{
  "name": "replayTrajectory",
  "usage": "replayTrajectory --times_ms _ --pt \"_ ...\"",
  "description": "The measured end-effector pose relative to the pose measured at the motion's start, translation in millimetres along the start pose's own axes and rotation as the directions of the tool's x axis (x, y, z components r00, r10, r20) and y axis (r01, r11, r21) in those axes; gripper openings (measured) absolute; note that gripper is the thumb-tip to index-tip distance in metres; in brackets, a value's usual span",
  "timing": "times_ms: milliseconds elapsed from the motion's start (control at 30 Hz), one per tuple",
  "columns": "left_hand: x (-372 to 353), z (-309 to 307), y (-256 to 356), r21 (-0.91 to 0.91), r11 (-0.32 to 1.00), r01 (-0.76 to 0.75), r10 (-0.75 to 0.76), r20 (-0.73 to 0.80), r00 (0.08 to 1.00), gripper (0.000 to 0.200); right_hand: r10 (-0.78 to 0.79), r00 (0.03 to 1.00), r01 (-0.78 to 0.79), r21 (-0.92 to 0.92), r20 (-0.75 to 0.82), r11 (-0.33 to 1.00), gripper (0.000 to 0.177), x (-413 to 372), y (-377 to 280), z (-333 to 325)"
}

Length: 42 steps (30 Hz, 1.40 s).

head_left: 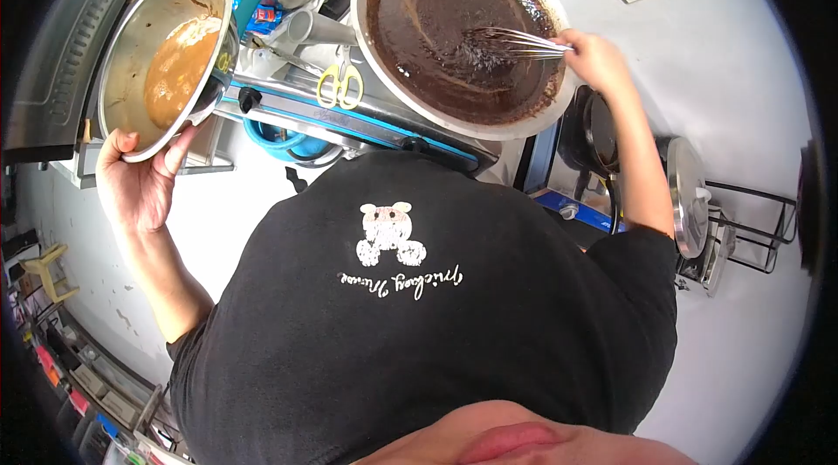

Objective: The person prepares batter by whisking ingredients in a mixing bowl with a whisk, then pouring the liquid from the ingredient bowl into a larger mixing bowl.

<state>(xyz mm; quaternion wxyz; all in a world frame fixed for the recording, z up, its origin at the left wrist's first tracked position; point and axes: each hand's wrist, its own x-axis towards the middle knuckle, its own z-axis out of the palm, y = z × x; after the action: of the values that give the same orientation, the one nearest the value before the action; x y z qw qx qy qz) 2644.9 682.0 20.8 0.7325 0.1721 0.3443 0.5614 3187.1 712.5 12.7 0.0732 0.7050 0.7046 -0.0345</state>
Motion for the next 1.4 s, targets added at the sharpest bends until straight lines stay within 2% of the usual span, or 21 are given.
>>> replayTrajectory --times_ms 100,167,200,267,400,467,533,567,600,633,767,800,867,1000,1067,1133,1200,1300,1400 --pt "1 -2 1 -0.023 1.0 0.007 -0.007 0.006 1.0 0.052 0.084 0.995 -0.085 -0.027 -0.062 0.996 0.026 6 15 -15" --pt "2 -3 1 -0.02 1.0 0.007 -0.006 0.005 1.0 0.052 0.203 0.975 -0.201 0.029 -0.092 0.979 0.028 21 24 -16" --pt "2 -3 1 -0.019 1.0 0.006 -0.006 0.002 1.0 0.052 0.204 0.975 -0.202 0.029 -0.093 0.979 0.028 31 30 -12" --pt "2 -1 1 -0.014 1.0 0.009 -0.009 -0.002 1.0 0.052 0.229 0.95 -0.216 0.083 -0.211 0.973 0.029 53 41 6" --pt "2 -5 3 -0.011 1.0 0.014 -0.014 0.011 1.0 0.052 0.259 0.936 -0.217 0.188 -0.24 0.958 0.031 94 26 33" --pt "1 -7 4 -0.02 1.0 0.016 -0.016 0.0 1.0 0.053 0.199 0.964 -0.159 0.22 -0.175 0.962 0.029 105 8 46" --pt "-1 -9 5 -0.03 0.999 0.018 -0.019 -0.01 1.0 0.053 0.039 0.995 -0.018 0.227 -0.09 0.974 0.025 101 -8 57" --pt "-1 -9 6 -0.032 0.999 0.02 -0.02 -0.014 1.0 0.053 -0.053 0.989 0.091 0.286 -0.136 0.954 0.02 95 -9 67" --pt "-1 -10 6 -0.035 0.999 0.021 -0.021 -0.018 1.0 0.053 -0.066 0.998 0.06 0.337 0.005 0.94 0.017 80 -22 54" --pt "0 -11 6 -0.036 0.999 0.021 -0.022 -0.019 1.0 0.053 -0.09 0.994 0.067 0.323 0.057 0.944 0.018 69 -24 48" --pt "1 -15 8 -0.053 0.998 0.023 -0.023 -0.014 1.0 0.053 -0.14 0.975 0.094 0.248 0.173 0.964 0.019 33 -19 14" --pt "3 -16 8 -0.057 0.998 0.02 -0.02 -0.005 1.0 0.053 -0.133 0.976 0.088 0.247 0.173 0.965 0.019 24 -19 3" --pt "5 -16 7 -0.055 0.998 0.022 -0.022 -0.008 1.0 0.053 -0.028 0.991 0.02 0.065 0.127 0.998 0.02 12 -18 -19" --pt "10 -15 9 -0.045 0.998 0.04 -0.04 0.007 0.999 0.054 0.089 0.995 -0.091 0.064 0.037 0.994 0.023 13 4 -31" --pt "12 -13 10 -0.038 0.998 0.044 -0.044 0.01 0.999 0.054 0.157 0.986 -0.148 0.125 -0.063 0.981 0.027 27 22 -24" --pt "13 -11 11 -0.03 0.999 0.043 -0.042 0.01 0.999 0.054 0.172 0.981 -0.156 0.155 -0.093 0.975 0.028 45 36 -14" --pt "12 -10 11 -0.035 0.998 0.049 -0.048 0.024 0.999 0.054 0.192 0.96 -0.154 0.187 -0.205 0.97 0.029 61 42 -3" --pt "13 -14 13 -0.029 0.997 0.069 -0.067 0.055 0.996 0.055 0.287 0.933 -0.231 0.248 -0.219 0.941 0.029 84 38 22" --pt "13 -15 14 -0.038 0.996 0.077 -0.075 0.055 0.996 0.056 0.226 0.964 -0.186 0.256 -0.139 0.949 0.026 88 13 57"
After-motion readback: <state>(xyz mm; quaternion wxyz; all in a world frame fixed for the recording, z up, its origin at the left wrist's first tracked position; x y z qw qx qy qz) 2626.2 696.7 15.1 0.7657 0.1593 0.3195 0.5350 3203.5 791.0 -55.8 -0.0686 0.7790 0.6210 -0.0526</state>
